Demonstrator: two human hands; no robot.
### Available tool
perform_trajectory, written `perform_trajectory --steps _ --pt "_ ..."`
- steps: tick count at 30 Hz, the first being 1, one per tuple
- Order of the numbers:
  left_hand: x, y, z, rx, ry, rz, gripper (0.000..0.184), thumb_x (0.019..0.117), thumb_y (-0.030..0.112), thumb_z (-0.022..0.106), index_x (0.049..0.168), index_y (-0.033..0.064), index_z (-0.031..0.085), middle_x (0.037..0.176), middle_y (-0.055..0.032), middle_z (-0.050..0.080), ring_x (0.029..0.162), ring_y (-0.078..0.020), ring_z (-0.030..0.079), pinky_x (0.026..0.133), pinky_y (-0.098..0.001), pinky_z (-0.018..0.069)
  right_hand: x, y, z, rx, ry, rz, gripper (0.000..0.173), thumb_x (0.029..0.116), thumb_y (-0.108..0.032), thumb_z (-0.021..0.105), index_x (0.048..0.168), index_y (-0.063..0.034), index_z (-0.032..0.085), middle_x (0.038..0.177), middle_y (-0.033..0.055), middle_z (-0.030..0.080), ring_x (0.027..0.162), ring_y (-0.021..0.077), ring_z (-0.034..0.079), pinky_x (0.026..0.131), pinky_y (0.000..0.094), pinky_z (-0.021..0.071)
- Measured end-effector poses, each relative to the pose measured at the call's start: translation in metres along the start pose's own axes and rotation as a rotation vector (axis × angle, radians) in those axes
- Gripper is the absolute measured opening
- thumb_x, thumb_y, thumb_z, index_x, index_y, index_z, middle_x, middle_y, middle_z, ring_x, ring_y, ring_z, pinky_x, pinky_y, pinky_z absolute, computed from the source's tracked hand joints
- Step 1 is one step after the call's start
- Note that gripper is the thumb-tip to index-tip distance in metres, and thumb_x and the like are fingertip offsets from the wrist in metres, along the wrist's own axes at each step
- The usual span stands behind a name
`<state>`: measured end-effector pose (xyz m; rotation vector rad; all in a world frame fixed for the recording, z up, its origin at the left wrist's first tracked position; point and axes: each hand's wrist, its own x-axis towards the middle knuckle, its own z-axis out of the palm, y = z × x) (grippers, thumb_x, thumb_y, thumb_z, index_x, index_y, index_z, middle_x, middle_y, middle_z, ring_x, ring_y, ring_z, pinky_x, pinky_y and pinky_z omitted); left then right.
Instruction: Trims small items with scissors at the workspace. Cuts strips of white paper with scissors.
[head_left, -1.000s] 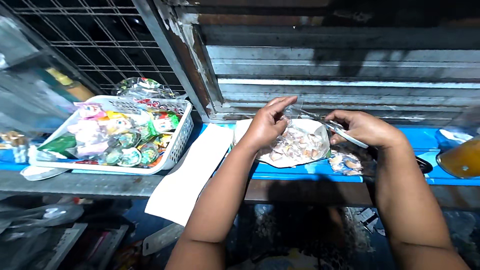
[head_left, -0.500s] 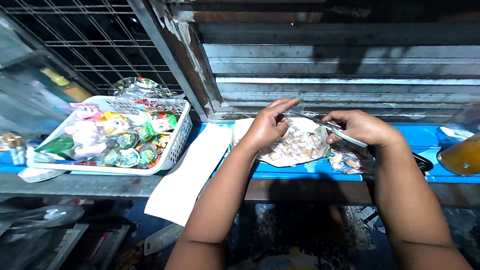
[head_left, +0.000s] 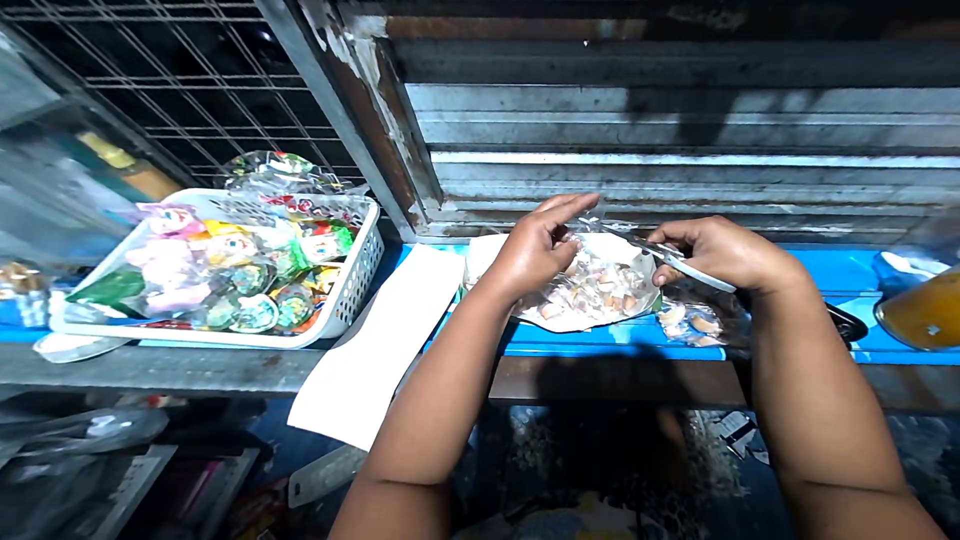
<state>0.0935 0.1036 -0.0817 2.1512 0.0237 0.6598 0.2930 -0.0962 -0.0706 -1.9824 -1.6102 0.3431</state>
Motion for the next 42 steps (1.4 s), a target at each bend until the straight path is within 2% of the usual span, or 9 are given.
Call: perform_trajectory --steps 6,9,14,19,22,32,35,37,42 --pt "-0.0005 0.0009 0.0003 -0.028 -0.013 0.001 0.055 0.0902 -0.01 0.061 0.143 0.0044 0.058 0.145 -0.011 0.055 0.086 -0.0058 0.062 0.074 -0.02 0.0519 -0.0004 0.0003 -0.0006 0.007 -0.007 -0.019 0.035 0.077 -0.032 0.088 0.101 -0.0125 0.072 0.064 -0.0045 0.057 0.053 0.0051 0.049 0.051 0.0272 0.0428" --pt "-0.0002 0.0022 0.0003 -0.017 -0.028 -0.016 0.055 0.0901 -0.01 0.061 0.143 0.005 0.058 0.145 -0.0109 0.055 0.083 -0.0057 0.06 0.071 -0.0203 0.0509 -0.001 0.0007 -0.0012 -0.001 -0.011 -0.023 0.035 0.0767 -0.033 0.088 0.101 -0.0125 0.072 0.063 -0.0048 0.056 0.052 0.0047 0.049 0.05 0.0267 0.0424" --pt "-0.0005 0.0026 0.0003 0.019 -0.069 -0.01 0.056 0.0906 -0.009 0.061 0.145 0.0045 0.057 0.147 -0.0121 0.054 0.088 -0.0081 0.063 0.075 -0.0222 0.0525 0.0006 -0.0011 0.0013 0.0 -0.026 0.018 0.036 0.0745 -0.032 0.09 0.1 -0.0125 0.074 0.061 -0.0048 0.057 0.052 0.0048 0.049 0.053 0.0282 0.0439" --pt "0.0008 0.0031 -0.0048 0.008 -0.057 -0.075 0.055 0.0921 -0.009 0.061 0.144 0.0061 0.057 0.147 -0.0104 0.054 0.092 -0.0073 0.063 0.078 -0.0219 0.0528 0.0009 0.0031 0.0003 0.018 -0.032 0.01 0.034 0.0757 -0.029 0.09 0.1 -0.0117 0.073 0.059 -0.0043 0.054 0.049 0.0049 0.046 0.049 0.027 0.0411" --pt "0.0005 0.0037 -0.0054 -0.011 -0.042 -0.086 0.055 0.0916 -0.01 0.061 0.144 0.0049 0.057 0.147 -0.011 0.054 0.094 -0.007 0.064 0.081 -0.0214 0.0535 0.0013 0.0039 0.0012 0.018 -0.029 0.02 0.036 0.0741 -0.031 0.09 0.1 -0.0128 0.074 0.061 -0.0041 0.057 0.051 0.006 0.05 0.051 0.0293 0.0442" --pt "0.0001 0.0029 -0.0025 -0.051 -0.031 -0.097 0.057 0.0901 -0.012 0.06 0.145 0.0046 0.056 0.148 -0.0109 0.053 0.091 -0.0058 0.063 0.077 -0.0201 0.0524 -0.0009 0.0017 -0.0007 0.018 -0.028 -0.002 0.035 0.0732 -0.031 0.09 0.097 -0.0121 0.074 0.057 -0.0057 0.052 0.048 0.0034 0.044 0.048 0.0252 0.0392" --pt "0.0011 0.0009 -0.0043 -0.057 -0.021 -0.081 0.055 0.0911 -0.01 0.06 0.145 0.0037 0.056 0.146 -0.0102 0.054 0.083 -0.0028 0.06 0.073 -0.018 0.0507 0.001 0.0028 -0.0002 0.058 -0.049 0.043 0.034 0.0742 -0.028 0.09 0.098 -0.0114 0.073 0.059 -0.0046 0.053 0.05 0.0045 0.047 0.05 0.0252 0.0418" --pt "0.0015 -0.002 -0.0055 -0.055 -0.018 -0.071 0.055 0.0914 -0.009 0.059 0.145 0.0037 0.055 0.146 -0.0098 0.054 0.08 -0.0017 0.059 0.071 -0.0177 0.0497 0.0025 0.0031 0.0012 0.056 -0.059 0.081 0.035 0.0744 -0.027 0.091 0.1 -0.0107 0.073 0.061 -0.0034 0.053 0.052 0.0071 0.048 0.053 0.0285 0.0433" --pt "0.0003 0.0019 -0.0057 -0.041 -0.035 -0.064 0.055 0.092 -0.009 0.059 0.145 0.004 0.055 0.144 -0.0117 0.055 0.088 -0.0047 0.062 0.075 -0.0195 0.0514 0.0033 0.0051 0.0036 0.049 -0.029 0.066 0.037 0.0745 -0.031 0.09 0.101 -0.0113 0.073 0.061 -0.0035 0.052 0.052 0.0072 0.046 0.051 0.0295 0.042"
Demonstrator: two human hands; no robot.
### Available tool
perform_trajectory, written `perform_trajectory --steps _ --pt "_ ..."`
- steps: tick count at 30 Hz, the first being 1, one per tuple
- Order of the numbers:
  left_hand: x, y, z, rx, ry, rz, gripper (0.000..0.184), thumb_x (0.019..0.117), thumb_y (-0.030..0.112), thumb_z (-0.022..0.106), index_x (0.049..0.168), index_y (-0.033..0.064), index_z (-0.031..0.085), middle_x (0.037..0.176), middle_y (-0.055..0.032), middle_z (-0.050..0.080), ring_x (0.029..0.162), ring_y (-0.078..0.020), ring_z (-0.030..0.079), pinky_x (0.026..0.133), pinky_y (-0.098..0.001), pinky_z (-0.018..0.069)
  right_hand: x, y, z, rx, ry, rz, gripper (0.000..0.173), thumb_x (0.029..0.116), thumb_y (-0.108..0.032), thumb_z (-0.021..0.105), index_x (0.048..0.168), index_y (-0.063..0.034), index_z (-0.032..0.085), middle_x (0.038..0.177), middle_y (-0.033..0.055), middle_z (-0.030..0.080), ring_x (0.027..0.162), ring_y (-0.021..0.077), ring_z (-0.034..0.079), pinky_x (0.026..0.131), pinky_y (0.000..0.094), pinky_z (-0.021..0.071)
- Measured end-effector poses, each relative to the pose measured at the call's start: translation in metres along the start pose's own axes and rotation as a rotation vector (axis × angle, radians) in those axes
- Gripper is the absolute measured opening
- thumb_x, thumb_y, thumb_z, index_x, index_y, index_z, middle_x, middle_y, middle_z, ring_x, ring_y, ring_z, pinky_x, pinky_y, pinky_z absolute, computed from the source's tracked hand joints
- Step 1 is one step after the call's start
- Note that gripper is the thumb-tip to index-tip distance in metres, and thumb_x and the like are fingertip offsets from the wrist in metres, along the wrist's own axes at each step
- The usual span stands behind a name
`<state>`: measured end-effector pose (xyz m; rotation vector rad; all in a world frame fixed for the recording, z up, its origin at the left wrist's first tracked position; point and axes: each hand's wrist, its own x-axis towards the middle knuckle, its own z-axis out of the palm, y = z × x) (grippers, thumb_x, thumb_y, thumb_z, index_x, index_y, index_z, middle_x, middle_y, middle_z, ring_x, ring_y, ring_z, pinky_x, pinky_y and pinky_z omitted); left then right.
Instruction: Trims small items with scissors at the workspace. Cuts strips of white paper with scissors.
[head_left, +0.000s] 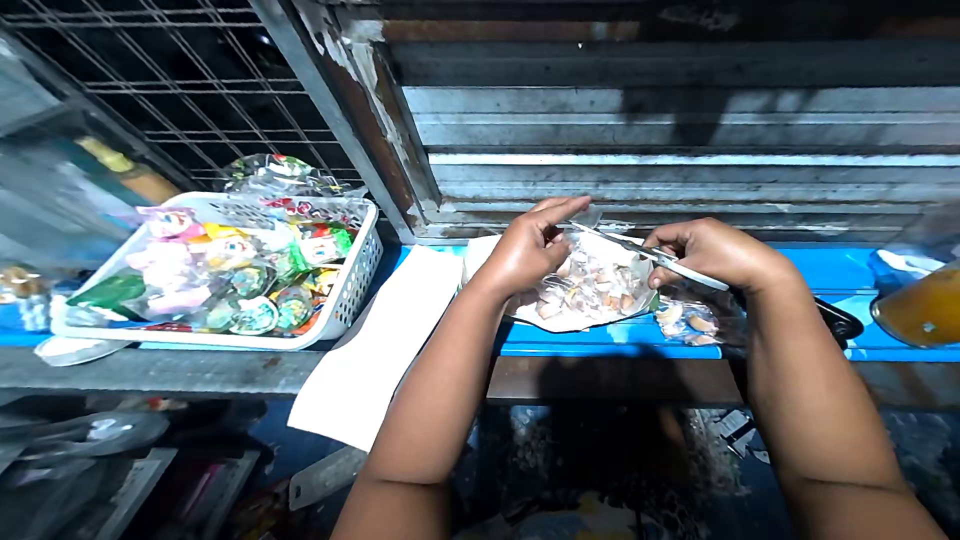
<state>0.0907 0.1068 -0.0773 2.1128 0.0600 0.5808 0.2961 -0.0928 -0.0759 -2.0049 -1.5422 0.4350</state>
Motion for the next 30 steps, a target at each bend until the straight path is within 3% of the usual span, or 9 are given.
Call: perform_trajectory --steps 5,9,14,21,25,30 --pt "-0.0006 -0.0009 -0.001 -0.042 -0.059 -0.026 0.061 0.0935 -0.008 0.06 0.15 0.0145 0.053 0.148 -0.0068 0.053 0.088 -0.0043 0.062 0.077 -0.0213 0.0519 0.0011 -0.0002 0.0014 -0.038 0.019 -0.005 0.037 0.0747 -0.034 0.091 0.1 -0.0123 0.073 0.063 -0.0023 0.056 0.054 0.0087 0.05 0.054 0.0325 0.0452" --pt "-0.0004 -0.0012 -0.0021 0.012 -0.084 -0.027 0.049 0.0925 -0.01 0.059 0.137 0.0088 0.064 0.143 -0.0088 0.057 0.091 -0.0059 0.062 0.078 -0.0215 0.0516 0.0013 -0.0019 0.0013 -0.044 0.015 0.003 0.038 0.0731 -0.034 0.092 0.1 -0.013 0.074 0.064 -0.002 0.059 0.055 0.0093 0.052 0.055 0.0335 0.0463" --pt "0.0012 -0.0011 -0.002 0.057 -0.08 -0.049 0.048 0.0929 -0.009 0.06 0.139 0.0036 0.061 0.143 -0.0124 0.057 0.102 -0.0107 0.064 0.086 -0.0251 0.0525 0.0025 -0.0018 0.0031 -0.029 0.004 -0.013 0.04 0.073 -0.032 0.092 0.102 -0.0118 0.073 0.064 -0.0032 0.057 0.056 0.0073 0.051 0.055 0.0309 0.0454" --pt "0.0001 -0.0001 -0.0003 0.002 -0.063 -0.038 0.055 0.091 -0.011 0.061 0.143 0.0048 0.057 0.148 -0.0106 0.052 0.092 -0.007 0.063 0.079 -0.0218 0.0524 0.0018 -0.0039 0.0035 0.015 -0.031 0.013 0.043 0.0758 -0.028 0.09 0.11 -0.0111 0.07 0.073 0.0001 0.063 0.061 0.0092 0.058 0.06 0.0319 0.0507" --pt "0.0001 -0.0002 0.0006 -0.007 -0.069 -0.042 0.055 0.0913 -0.011 0.061 0.144 0.0047 0.057 0.15 -0.0114 0.051 0.096 -0.0087 0.064 0.082 -0.0233 0.0532 0.0016 -0.0053 0.0034 -0.028 -0.028 0.004 0.036 0.0786 -0.029 0.089 0.104 -0.0117 0.071 0.071 0.0005 0.062 0.06 0.0105 0.057 0.059 0.034 0.0498" --pt "-0.0003 0.0009 -0.0053 -0.015 -0.038 -0.049 0.058 0.0914 -0.01 0.06 0.147 0.0045 0.053 0.151 -0.0108 0.048 0.09 -0.0055 0.062 0.077 -0.0208 0.052 0.0024 -0.0035 0.0043 -0.099 -0.014 -0.004 0.037 0.0775 -0.037 0.089 0.1 -0.0129 0.073 0.068 -0.0005 0.061 0.059 0.0117 0.056 0.058 0.0376 0.0487"
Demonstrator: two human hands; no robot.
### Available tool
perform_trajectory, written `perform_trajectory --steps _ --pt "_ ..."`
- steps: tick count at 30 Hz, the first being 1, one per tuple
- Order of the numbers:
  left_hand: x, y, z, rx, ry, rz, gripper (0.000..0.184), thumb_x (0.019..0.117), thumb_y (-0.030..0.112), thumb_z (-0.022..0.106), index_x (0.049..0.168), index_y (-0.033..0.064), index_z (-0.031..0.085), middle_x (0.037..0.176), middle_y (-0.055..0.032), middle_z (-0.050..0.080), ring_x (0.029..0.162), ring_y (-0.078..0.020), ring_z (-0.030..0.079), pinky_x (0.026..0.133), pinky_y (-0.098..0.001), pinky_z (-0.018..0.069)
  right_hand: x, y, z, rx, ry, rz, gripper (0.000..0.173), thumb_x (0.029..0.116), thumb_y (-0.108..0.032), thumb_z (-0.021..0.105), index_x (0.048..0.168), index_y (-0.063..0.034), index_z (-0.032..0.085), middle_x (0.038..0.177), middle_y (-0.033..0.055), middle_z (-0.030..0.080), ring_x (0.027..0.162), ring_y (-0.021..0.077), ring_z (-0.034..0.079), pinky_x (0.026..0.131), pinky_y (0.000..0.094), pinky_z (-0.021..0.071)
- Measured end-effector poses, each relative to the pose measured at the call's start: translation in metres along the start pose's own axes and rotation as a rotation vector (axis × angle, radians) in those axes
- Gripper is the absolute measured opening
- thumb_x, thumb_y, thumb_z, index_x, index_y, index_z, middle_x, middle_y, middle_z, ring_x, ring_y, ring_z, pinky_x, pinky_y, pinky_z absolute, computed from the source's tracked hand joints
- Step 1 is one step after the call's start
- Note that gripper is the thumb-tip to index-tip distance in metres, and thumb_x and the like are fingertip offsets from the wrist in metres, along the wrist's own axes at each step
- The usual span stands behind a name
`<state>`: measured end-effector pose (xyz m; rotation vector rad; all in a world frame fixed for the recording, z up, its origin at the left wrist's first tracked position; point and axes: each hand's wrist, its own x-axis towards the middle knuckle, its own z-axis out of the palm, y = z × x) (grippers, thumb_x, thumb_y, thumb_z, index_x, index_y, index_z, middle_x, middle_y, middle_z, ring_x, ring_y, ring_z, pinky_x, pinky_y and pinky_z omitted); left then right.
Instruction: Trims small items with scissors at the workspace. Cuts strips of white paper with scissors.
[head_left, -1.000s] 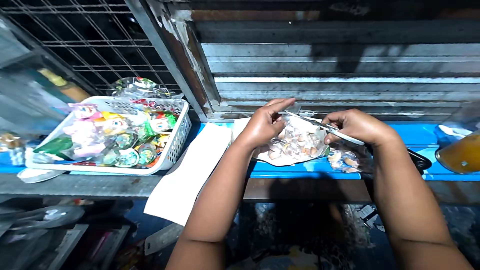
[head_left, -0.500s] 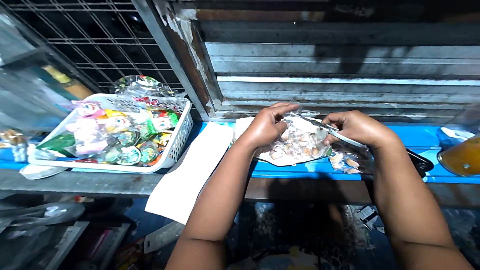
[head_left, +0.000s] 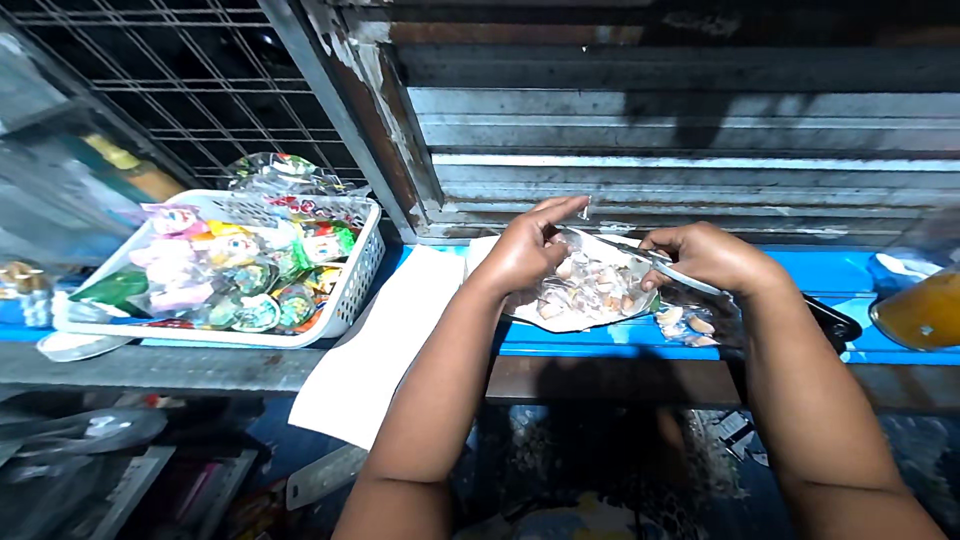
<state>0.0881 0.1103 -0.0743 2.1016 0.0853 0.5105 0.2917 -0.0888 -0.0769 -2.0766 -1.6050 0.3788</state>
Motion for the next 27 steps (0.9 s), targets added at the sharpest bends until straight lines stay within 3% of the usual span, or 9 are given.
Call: perform_trajectory --steps 7,9,10,12,14,16,18,23,27 --pt "0.003 -0.002 -0.012 0.07 0.111 -0.127 0.058 0.0941 -0.009 0.059 0.149 0.009 0.052 0.153 -0.0091 0.048 0.094 -0.0095 0.063 0.079 -0.0259 0.0521 0.004 0.01 0.001 0.137 0.137 0.036 0.04 0.0813 -0.028 0.086 0.112 -0.0095 0.068 0.069 0.0004 0.058 0.057 0.0107 0.051 0.054 0.0329 0.0453" --pt "0.006 -0.003 -0.012 -0.003 0.194 -0.222 0.059 0.0954 -0.008 0.059 0.151 0.0086 0.049 0.155 -0.0105 0.046 0.102 -0.0131 0.064 0.086 -0.0302 0.0534 0.004 0.011 -0.001 0.163 0.178 0.056 0.042 0.0829 -0.027 0.085 0.116 -0.0082 0.067 0.072 0.0002 0.059 0.059 0.0098 0.051 0.057 0.0326 0.0453" --pt "0.007 -0.006 -0.011 -0.077 0.274 -0.269 0.062 0.0949 -0.008 0.059 0.153 0.0077 0.045 0.153 -0.0116 0.047 0.1 -0.0129 0.065 0.084 -0.0305 0.0543 0.005 0.01 -0.001 0.167 0.191 0.067 0.042 0.0836 -0.028 0.085 0.116 -0.0077 0.067 0.073 0.0006 0.059 0.06 0.01 0.051 0.057 0.033 0.0454" --pt "0.009 -0.014 -0.009 -0.284 0.462 -0.327 0.079 0.0932 -0.008 0.06 0.161 0.0078 0.024 0.151 -0.0151 0.047 0.096 -0.014 0.065 0.08 -0.0301 0.0557 0.005 0.012 0.001 0.147 0.202 0.058 0.042 0.0838 -0.029 0.085 0.115 -0.0078 0.067 0.074 0.003 0.062 0.059 0.0122 0.053 0.056 0.035 0.0471" --pt "0.011 -0.012 -0.008 -0.477 0.619 -0.37 0.095 0.0936 -0.01 0.06 0.165 0.0183 0.002 0.15 -0.017 0.042 0.087 -0.0137 0.065 0.074 -0.028 0.0564 0.006 0.013 0.003 0.117 0.195 0.045 0.041 0.0833 -0.029 0.086 0.114 -0.0078 0.068 0.073 0.0044 0.062 0.059 0.014 0.054 0.056 0.0371 0.0475" --pt "0.011 -0.007 -0.008 -0.538 0.695 -0.383 0.102 0.0933 -0.011 0.06 0.164 0.0255 -0.003 0.154 -0.0183 0.036 0.089 -0.0152 0.065 0.074 -0.0277 0.0568 0.007 0.011 0.005 0.108 0.189 0.05 0.04 0.0838 -0.029 0.085 0.113 -0.0083 0.068 0.072 0.0042 0.061 0.058 0.0143 0.054 0.056 0.0371 0.0473" --pt "0.01 -0.006 -0.009 -0.454 0.659 -0.33 0.106 0.0907 -0.012 0.061 0.165 0.0258 -0.004 0.159 -0.0181 0.032 0.096 -0.017 0.066 0.077 -0.0301 0.0576 0.007 0.006 0.007 0.132 0.201 0.062 0.039 0.0852 -0.027 0.085 0.115 -0.0081 0.067 0.073 0.005 0.062 0.059 0.0148 0.054 0.056 0.0374 0.048" --pt "0.006 0.0 0.009 -0.242 0.451 -0.054 0.106 0.0891 -0.013 0.063 0.164 0.0181 -0.005 0.167 -0.01 0.02 0.059 -0.0005 0.056 0.06 -0.0204 0.0538 0.014 -0.014 0.024 0.388 0.265 0.015 0.039 0.0854 -0.007 0.081 0.119 -0.0079 0.061 0.096 0.005 0.075 0.078 0.0131 0.07 0.069 0.0322 0.0592" --pt "0.003 0.002 0.03 -0.119 0.317 0.092 0.103 0.0869 -0.012 0.063 0.164 0.0132 0.0 0.166 -0.012 0.024 0.063 -0.0027 0.056 0.058 -0.0218 0.0516 0.016 -0.031 0.04 0.652 0.366 -0.063 0.041 0.0849 0.002 0.078 0.119 -0.0072 0.057 0.101 0.0018 0.075 0.084 0.007 0.072 0.071 0.0226 0.0599"
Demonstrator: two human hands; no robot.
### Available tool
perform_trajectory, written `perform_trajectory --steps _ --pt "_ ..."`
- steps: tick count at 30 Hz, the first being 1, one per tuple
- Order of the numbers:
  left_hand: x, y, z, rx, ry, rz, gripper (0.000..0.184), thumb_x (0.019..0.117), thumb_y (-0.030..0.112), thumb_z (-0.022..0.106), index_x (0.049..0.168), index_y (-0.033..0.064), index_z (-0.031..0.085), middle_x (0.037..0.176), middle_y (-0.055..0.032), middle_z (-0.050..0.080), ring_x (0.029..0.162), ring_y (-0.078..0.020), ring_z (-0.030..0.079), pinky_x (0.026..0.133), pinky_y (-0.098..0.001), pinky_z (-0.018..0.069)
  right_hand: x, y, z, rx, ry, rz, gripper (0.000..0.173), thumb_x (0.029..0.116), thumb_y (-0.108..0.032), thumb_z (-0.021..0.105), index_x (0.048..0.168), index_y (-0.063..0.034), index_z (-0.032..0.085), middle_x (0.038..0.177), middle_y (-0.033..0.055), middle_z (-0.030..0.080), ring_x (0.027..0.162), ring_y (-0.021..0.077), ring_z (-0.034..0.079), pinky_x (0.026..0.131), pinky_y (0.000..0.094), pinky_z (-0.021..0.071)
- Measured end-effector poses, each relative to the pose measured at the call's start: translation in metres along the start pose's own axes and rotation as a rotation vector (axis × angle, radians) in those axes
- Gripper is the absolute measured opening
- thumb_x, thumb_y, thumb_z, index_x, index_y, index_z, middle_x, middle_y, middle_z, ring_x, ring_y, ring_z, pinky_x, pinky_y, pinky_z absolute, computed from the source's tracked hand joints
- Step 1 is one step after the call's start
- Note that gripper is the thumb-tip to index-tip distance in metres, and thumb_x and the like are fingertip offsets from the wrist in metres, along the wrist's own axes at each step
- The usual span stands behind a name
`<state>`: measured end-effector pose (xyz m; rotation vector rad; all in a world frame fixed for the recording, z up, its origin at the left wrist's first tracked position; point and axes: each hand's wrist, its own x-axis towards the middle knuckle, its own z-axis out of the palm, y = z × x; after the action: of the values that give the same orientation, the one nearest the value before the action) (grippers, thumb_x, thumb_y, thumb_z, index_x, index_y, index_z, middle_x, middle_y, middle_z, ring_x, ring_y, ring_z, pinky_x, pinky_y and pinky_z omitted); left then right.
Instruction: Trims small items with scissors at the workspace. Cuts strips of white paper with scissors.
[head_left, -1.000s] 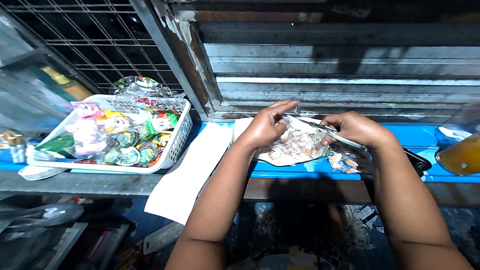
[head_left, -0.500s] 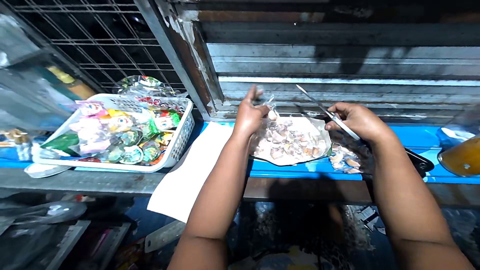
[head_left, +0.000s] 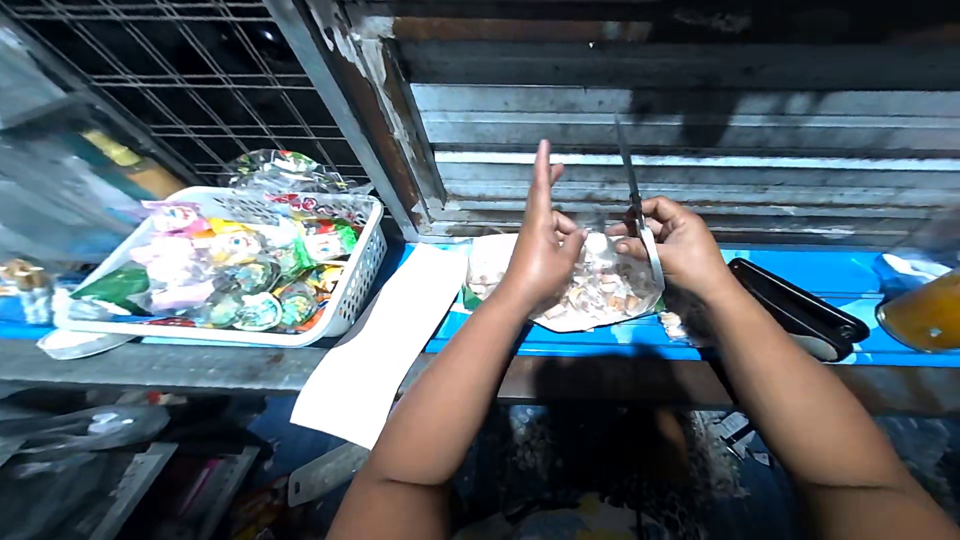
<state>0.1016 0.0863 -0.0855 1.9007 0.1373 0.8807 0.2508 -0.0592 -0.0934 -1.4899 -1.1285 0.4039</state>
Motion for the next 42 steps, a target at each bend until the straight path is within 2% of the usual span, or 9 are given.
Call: perform_trajectory --steps 9,14,17,21,24,28,31,34,42 --pt "-0.006 -0.003 0.013 0.001 -0.177 0.044 0.1 0.0873 -0.011 0.064 0.164 0.0085 0.003 0.16 -0.0138 0.036 0.07 -0.0039 0.06 0.063 -0.0211 0.0532 -0.004 0.001 0.005 0.092 0.096 -0.136 0.04 0.085 0.007 0.074 0.118 -0.0074 0.056 0.088 -0.0041 0.071 0.073 0.0002 0.067 0.067 0.0156 0.0566" --pt "-0.004 -0.001 0.008 0.125 -0.349 -0.183 0.09 0.0919 -0.001 0.071 0.164 0.0112 0.017 0.119 -0.0113 0.067 0.093 -0.015 0.068 0.083 -0.0302 0.0569 0.0 0.002 0.0 0.108 0.186 -0.144 0.039 0.0848 0.007 0.072 0.117 -0.0068 0.055 0.088 -0.0052 0.072 0.074 -0.0006 0.067 0.068 0.0155 0.0569" --pt "-0.004 -0.003 0.008 0.207 -0.388 -0.205 0.076 0.0943 0.0 0.068 0.16 0.0105 0.033 0.112 -0.0156 0.069 0.099 -0.0203 0.068 0.092 -0.0371 0.0554 0.005 0.004 -0.005 0.14 0.242 -0.142 0.04 0.0846 0.007 0.072 0.117 -0.0068 0.053 0.088 -0.0052 0.072 0.074 0.0007 0.068 0.069 0.017 0.0576" --pt "-0.004 -0.001 0.008 0.142 -0.357 -0.202 0.065 0.0983 -0.001 0.062 0.158 0.0097 0.038 0.097 -0.0067 0.073 0.083 -0.0105 0.068 0.079 -0.0278 0.0563 0.008 0.004 -0.015 0.113 0.294 -0.17 0.04 0.0867 0.003 0.073 0.119 -0.0074 0.052 0.088 -0.0069 0.072 0.069 -0.0019 0.065 0.062 0.0144 0.054" --pt "-0.005 0.001 0.007 0.064 -0.337 -0.177 0.068 0.0965 -0.006 0.061 0.158 0.0098 0.037 0.115 -0.0081 0.072 0.087 -0.0096 0.068 0.08 -0.0267 0.0564 0.009 0.005 -0.019 0.121 0.326 -0.187 0.04 0.0865 0.003 0.073 0.119 -0.0081 0.052 0.088 -0.0077 0.072 0.068 -0.0021 0.065 0.063 0.0141 0.0542" --pt "-0.006 0.002 0.007 -0.036 -0.392 -0.112 0.075 0.0924 -0.01 0.061 0.158 0.0163 0.038 0.152 -0.0091 0.048 0.082 -0.0072 0.064 0.07 -0.0239 0.0542 0.009 0.005 -0.018 0.114 0.331 -0.209 0.04 0.0865 0.004 0.072 0.119 -0.0074 0.052 0.088 -0.0074 0.072 0.068 -0.0022 0.065 0.063 0.0141 0.0546" --pt "-0.006 0.003 0.004 -0.08 -0.421 -0.107 0.059 0.0932 -0.011 0.06 0.147 0.0106 0.053 0.146 -0.0069 0.055 0.097 -0.0069 0.066 0.082 -0.024 0.0557 0.008 0.004 -0.018 0.109 0.33 -0.231 0.04 0.0862 0.004 0.072 0.119 -0.0082 0.052 0.088 -0.0085 0.072 0.071 -0.002 0.066 0.066 0.0148 0.0555" --pt "-0.006 0.001 0.001 -0.052 -0.467 -0.12 0.041 0.0946 -0.009 0.058 0.133 0.0041 0.065 0.127 -0.0063 0.067 0.091 -0.0028 0.064 0.08 -0.0211 0.053 0.008 0.006 -0.018 0.113 0.323 -0.271 0.04 0.086 0.004 0.072 0.118 -0.0092 0.052 0.088 -0.0094 0.072 0.073 -0.0014 0.068 0.068 0.0158 0.0565" --pt "0.0 0.004 -0.011 -0.001 -0.331 -0.114 0.037 0.096 -0.007 0.058 0.131 0.0032 0.066 0.127 -0.0083 0.065 0.089 -0.005 0.064 0.079 -0.0218 0.0539 0.01 0.003 -0.024 0.055 0.308 -0.135 0.038 0.0863 0.0 0.074 0.118 -0.0089 0.054 0.083 -0.0106 0.069 0.068 -0.0033 0.064 0.065 0.0148 0.0548"
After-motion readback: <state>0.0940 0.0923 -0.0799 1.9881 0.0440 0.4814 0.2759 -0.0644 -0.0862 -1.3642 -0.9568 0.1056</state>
